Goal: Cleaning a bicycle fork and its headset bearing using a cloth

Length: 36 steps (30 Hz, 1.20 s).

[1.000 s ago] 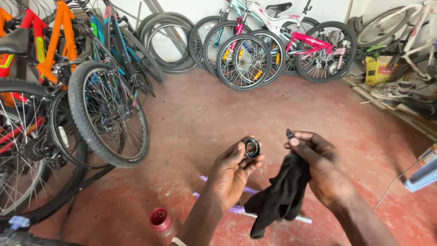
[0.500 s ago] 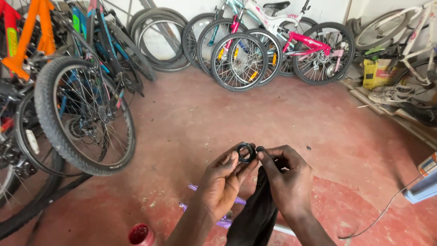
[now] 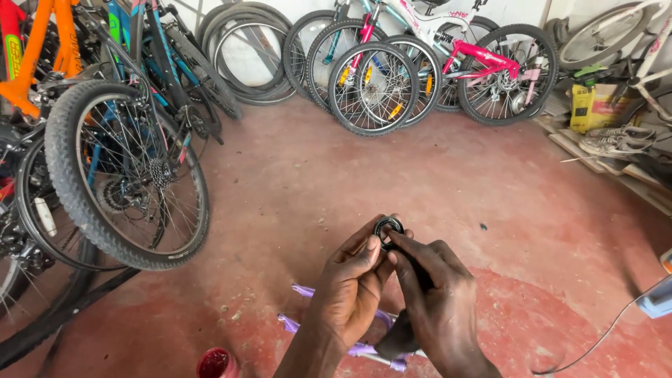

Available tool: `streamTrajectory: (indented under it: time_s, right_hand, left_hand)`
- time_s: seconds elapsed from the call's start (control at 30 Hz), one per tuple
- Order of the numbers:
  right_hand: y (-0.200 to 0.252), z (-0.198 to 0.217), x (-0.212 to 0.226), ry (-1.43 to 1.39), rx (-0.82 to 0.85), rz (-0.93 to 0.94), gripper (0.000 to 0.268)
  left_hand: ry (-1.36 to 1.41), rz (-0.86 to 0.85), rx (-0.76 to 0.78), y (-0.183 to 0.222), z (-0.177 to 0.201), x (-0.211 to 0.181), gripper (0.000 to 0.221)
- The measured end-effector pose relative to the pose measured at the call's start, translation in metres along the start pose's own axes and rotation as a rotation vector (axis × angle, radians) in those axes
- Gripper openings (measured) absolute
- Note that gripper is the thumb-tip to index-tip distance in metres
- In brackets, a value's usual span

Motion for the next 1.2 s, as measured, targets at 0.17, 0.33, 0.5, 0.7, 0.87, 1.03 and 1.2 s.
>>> streamTrajectory:
  time_s: [0.17,0.33,0.5,0.7,0.87,1.03,1.2]
  right_hand:
    - [-0.001,-0.006,-0.004,-0.035,0.027,-0.035,0.021]
    - [-0.002,-0.008,0.0,-0.089,0.016,-0.107,0.016]
    - [-0.001,-0.01,0.001,-0.087,0.006,-0.136,0.014]
    - [0.0,-0.014,0.003,-0.074,-0.012,-0.09,0.014]
    - [0.002,-0.016,0.014,-0.215,-0.082,-0.333,0.015]
    - [-0.001,-0.014,0.019,-0.309,-0.126,-0.402,0.019]
    - [-0.001,-0.017,0.012,-0.402,-0.105,-0.198,0.016]
  left_hand:
    - [-0.03,0.024,-0.011,0.005,-0.002,0.0,0.032]
    - [-0.063,0.031,-0.015,0.006,0.001,-0.006,0.027]
    - [-0.091,-0.002,-0.001,0.004,0.016,-0.004,0.006]
    - [-0.102,0.035,-0.022,0.01,0.003,-0.012,0.01]
    - [-0.08,0.02,-0.026,0.006,0.011,-0.013,0.007]
    - [-0.111,-0.021,-0.009,0.007,0.011,-0.015,0.002]
    - [-0.148,-0.014,0.021,0.007,0.017,-0.017,0.013]
Point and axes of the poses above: each hand's wrist, its own y-axis away from the middle knuckle, its own z-axis out of the back of the hand, x = y × z, the point moved 2 cm from there along -y, towards the middle knuckle, and after that the axes turned 7 degrees about x, right-handed, at the moved point
